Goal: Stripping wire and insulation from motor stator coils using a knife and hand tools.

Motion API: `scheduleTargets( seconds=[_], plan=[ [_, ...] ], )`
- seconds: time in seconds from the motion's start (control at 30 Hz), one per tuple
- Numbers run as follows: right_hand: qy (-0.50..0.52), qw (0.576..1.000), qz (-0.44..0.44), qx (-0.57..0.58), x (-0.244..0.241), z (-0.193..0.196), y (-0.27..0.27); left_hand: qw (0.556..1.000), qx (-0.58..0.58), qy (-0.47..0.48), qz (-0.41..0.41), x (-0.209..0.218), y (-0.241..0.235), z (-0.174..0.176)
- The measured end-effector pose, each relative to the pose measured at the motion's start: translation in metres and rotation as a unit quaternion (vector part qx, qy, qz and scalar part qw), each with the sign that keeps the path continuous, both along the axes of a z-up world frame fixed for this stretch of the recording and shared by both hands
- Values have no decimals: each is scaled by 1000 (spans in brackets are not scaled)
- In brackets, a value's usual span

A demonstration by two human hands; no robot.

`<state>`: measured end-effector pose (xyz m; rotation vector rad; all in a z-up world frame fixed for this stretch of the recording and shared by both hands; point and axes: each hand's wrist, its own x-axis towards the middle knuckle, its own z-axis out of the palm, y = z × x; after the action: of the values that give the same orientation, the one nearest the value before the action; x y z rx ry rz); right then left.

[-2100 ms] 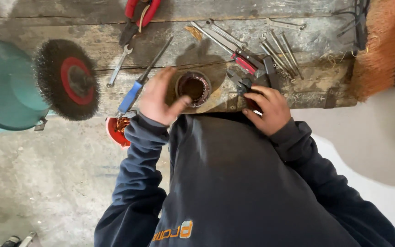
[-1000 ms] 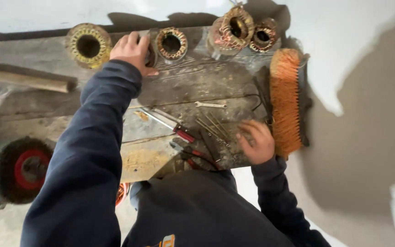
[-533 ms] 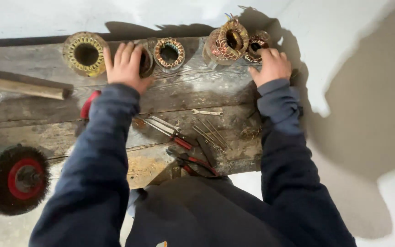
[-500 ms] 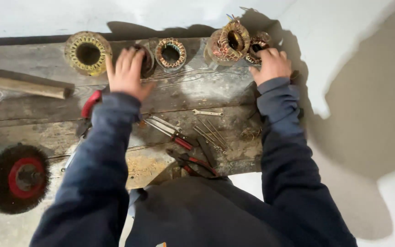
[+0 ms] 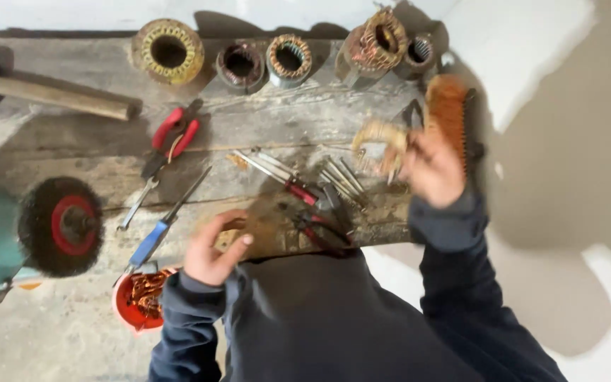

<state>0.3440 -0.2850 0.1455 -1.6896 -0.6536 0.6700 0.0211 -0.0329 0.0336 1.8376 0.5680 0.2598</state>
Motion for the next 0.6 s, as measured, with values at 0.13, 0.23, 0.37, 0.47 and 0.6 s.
scheduleTargets(
  seconds=[0.13,0.23,0.37,0.47,0.6],
  plan=[
    [212,950,159,164,-87,-36,-6,979,-139,-125,-81,12,-16,49],
    [321,913,188,169,-126,-45,-2,921,-274,-216,-177,15,-19,71],
    [390,884,189,176,-154,-53,4,920,-290,-175,-199,-5,-23,66],
    [395,889,163,162,-170,-50,5,898,-365,-165,-184,-16,-27,57],
    [283,947,134,69,-180,-30,15,834,-502,-165,-160,-28,-32,41]
  ],
)
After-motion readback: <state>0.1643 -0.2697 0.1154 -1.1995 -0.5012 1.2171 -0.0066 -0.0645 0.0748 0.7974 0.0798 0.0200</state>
